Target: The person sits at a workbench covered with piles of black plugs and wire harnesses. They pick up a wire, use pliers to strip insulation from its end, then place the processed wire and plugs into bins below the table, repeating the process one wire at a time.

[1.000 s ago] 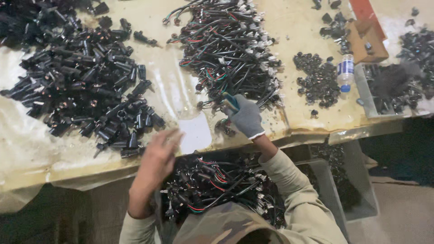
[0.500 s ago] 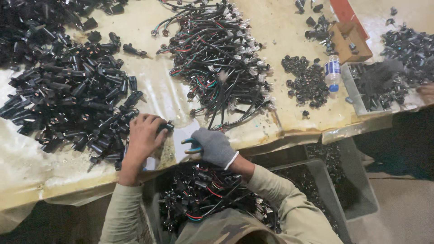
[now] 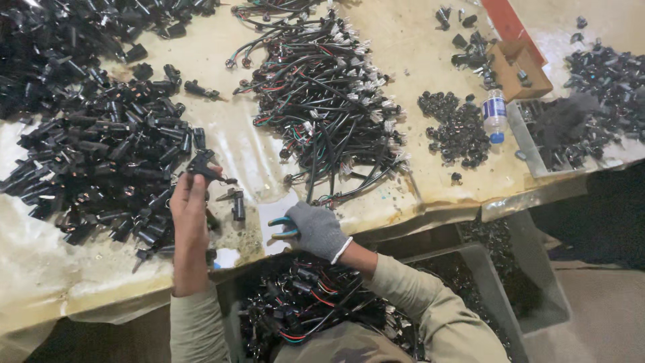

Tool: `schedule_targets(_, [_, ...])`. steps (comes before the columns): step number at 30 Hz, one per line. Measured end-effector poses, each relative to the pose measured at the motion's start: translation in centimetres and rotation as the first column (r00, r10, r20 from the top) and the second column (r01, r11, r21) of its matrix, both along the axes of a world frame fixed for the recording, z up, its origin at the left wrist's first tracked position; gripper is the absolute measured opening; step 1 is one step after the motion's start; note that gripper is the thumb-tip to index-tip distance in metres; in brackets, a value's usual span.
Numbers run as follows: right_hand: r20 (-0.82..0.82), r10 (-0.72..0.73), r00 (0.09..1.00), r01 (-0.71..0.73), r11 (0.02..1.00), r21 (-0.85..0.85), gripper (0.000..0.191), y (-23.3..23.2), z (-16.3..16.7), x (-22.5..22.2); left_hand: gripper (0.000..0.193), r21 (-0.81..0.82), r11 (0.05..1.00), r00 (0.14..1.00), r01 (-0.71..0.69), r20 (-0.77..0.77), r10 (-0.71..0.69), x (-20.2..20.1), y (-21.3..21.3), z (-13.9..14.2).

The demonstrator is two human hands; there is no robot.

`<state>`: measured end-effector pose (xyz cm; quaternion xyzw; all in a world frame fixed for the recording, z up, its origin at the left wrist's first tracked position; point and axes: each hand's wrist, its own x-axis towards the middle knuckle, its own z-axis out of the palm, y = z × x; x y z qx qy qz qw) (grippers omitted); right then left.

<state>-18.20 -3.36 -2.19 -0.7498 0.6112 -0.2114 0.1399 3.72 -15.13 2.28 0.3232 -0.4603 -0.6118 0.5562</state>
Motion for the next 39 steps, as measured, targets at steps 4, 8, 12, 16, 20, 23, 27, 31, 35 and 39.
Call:
schedule_targets(4, [0.082, 0.032, 0.996, -0.019, 0.989, -0.149, 0.038, 1.2, 0.6, 0.4, 0.042, 0.169, 0.983, 0.91, 0.074, -0.414, 0.003, -1.1, 2.2, -1.3])
schedule_targets(8, [0.151, 0.075, 0.986, -0.073, 0.997, -0.024, 0.036, 1.2, 4.6, -0.7, 0.037, 0.181, 0.979, 0.919, 0.094, -0.393, -0.016, -2.1, 6.4, -2.4])
schedule_targets(12, [0.502, 0.221, 0.836, -0.142, 0.971, -0.19, 0.023, 3.7, 11.0, -2.7, 0.013, 0.05, 0.999, 0.958, -0.002, 0.287, -0.013, -1.7, 11.8, -2.6])
schedule_targets(16, [0.635, 0.469, 0.614, -0.436, 0.872, -0.223, 0.016, 5.5, 14.0, -2.3, 0.02, -0.281, 0.872, 0.849, 0.4, 0.471, -0.238, -2.1, 14.6, -2.4])
schedule_targets(20, [0.499, 0.568, 0.655, -0.619, 0.781, -0.077, 0.029, 4.7, 12.9, -1.5, 0.024, -0.372, 0.729, 0.793, 0.575, 0.473, -0.385, -2.2, 15.3, -2.1])
schedule_targets(23, [0.579, 0.521, 0.627, -0.598, 0.798, -0.071, 0.023, 5.1, 11.6, -0.8, 0.025, -0.125, 0.683, 0.603, 0.72, 0.6, -0.526, -1.4, 15.3, -1.8])
schedule_targets(27, [0.648, 0.126, 0.751, -0.147, 0.989, -0.023, 0.018, 7.0, 10.7, 1.5, 0.03, -0.195, 0.89, 0.743, 0.412, 0.638, -0.204, -0.9, 14.6, -1.3])
schedule_targets(31, [0.628, 0.116, 0.77, -0.041, 0.99, -0.132, 0.023, 7.9, 10.9, 1.2, 0.035, -0.376, 0.861, 0.779, 0.343, 0.625, -0.038, -2.8, 15.6, -0.6])
schedule_targets(35, [0.977, -0.006, -0.213, -0.349, 0.934, -0.07, 0.045, 10.4, 10.7, -0.7, 0.019, -0.41, 0.848, 0.782, 0.334, 0.623, -0.007, -4.9, 19.0, 0.0])
schedule_targets(39, [0.923, -0.098, -0.371, -0.502, 0.858, -0.111, 0.053, 12.3, 9.9, -0.9, 0.024, -0.477, 0.787, 0.817, 0.392, 0.573, -0.06, -5.4, 20.9, 0.1])
